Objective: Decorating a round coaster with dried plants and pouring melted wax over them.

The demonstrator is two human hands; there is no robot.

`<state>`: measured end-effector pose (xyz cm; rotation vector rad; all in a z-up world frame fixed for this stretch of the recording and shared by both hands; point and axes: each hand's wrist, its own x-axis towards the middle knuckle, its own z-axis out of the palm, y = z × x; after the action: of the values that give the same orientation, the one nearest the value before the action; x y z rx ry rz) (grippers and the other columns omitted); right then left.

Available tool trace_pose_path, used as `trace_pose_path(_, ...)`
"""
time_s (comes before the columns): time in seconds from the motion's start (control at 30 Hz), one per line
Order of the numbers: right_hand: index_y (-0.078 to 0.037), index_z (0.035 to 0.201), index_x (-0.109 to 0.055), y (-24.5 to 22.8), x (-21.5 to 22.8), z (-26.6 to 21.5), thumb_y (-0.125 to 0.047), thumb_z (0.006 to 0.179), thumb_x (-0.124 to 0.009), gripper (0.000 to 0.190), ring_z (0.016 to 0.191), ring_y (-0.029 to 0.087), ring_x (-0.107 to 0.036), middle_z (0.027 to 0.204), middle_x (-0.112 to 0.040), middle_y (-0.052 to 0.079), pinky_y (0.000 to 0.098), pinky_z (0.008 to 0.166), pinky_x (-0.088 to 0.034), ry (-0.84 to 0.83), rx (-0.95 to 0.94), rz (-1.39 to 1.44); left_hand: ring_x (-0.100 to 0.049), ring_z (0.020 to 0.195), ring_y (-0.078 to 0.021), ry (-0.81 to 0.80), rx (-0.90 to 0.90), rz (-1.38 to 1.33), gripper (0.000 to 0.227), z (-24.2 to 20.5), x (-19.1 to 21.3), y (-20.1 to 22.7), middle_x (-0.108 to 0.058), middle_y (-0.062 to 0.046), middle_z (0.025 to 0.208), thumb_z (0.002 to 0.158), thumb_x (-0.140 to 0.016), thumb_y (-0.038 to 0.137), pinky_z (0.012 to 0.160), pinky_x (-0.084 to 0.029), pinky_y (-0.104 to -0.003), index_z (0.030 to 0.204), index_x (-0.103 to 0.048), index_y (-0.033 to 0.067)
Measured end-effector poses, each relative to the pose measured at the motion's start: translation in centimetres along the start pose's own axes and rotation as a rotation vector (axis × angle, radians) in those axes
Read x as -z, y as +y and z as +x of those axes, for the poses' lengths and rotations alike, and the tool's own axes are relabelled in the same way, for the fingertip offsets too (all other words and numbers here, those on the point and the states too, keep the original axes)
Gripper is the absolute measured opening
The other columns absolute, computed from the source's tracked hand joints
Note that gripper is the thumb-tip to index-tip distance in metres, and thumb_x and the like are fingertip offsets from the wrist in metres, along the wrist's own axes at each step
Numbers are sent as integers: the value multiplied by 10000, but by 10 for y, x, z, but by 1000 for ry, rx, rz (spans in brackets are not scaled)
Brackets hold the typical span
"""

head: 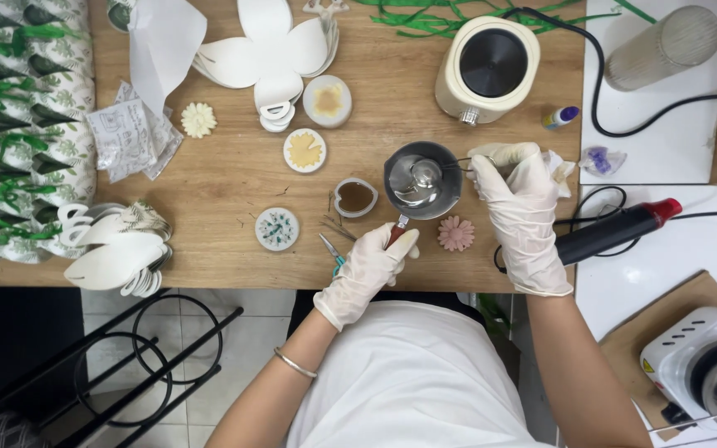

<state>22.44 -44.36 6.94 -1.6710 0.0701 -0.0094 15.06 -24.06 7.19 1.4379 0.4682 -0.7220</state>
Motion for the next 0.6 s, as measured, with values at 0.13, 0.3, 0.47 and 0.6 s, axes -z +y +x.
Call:
trace_pose_path(0.13, -19, 1090, -549, -23, -6, 0, -38, 1042, -683, 143, 950, 122, -716, 1111, -721, 122, 247, 818, -601, -123, 29, -18, -453, 497, -65, 167, -33, 108, 320, -17, 11, 2, -516, 25, 583, 969, -651, 358, 475, -406, -269, 842, -688, 67)
trace_pose_path(0.3, -2, 1097, -519, -57, -24, -3, -44, 1069, -656, 146, 956, 157, -744, 1101, -735, 156, 272, 774, -599, -162, 96, -94, -504, 535, -90, 265, -110, 216, 322, -36, 36, 2, -583, -1, 612, 961, -665, 374, 526, -447, -286, 859, -708, 72)
trace_pose_path(0.47, 8, 1163, -490, -49, -56, -13, -46, 1135, -627, 151, 1029, 182, -741, 1148, -718, 176, 304, 916, -633, -236, 117, 60, -569, 570, -104, 304, -202, 255, 333, -49, 70, -8, -632, -18, 640, 958, -669, 387, 566, -483, -299, 859, -691, 70)
trace_pose_path(0.6, 15, 1152, -488, -45, -89, -18, -46, 1122, -639, 165, 998, 199, -736, 1118, -717, 184, 327, 904, -638, -245, 92, 11, -599, 587, -168, 341, -303, 313, 345, -57, 100, -20, -646, -73, 668, 953, -679, 382, 570, -489, -339, 843, -654, 56)
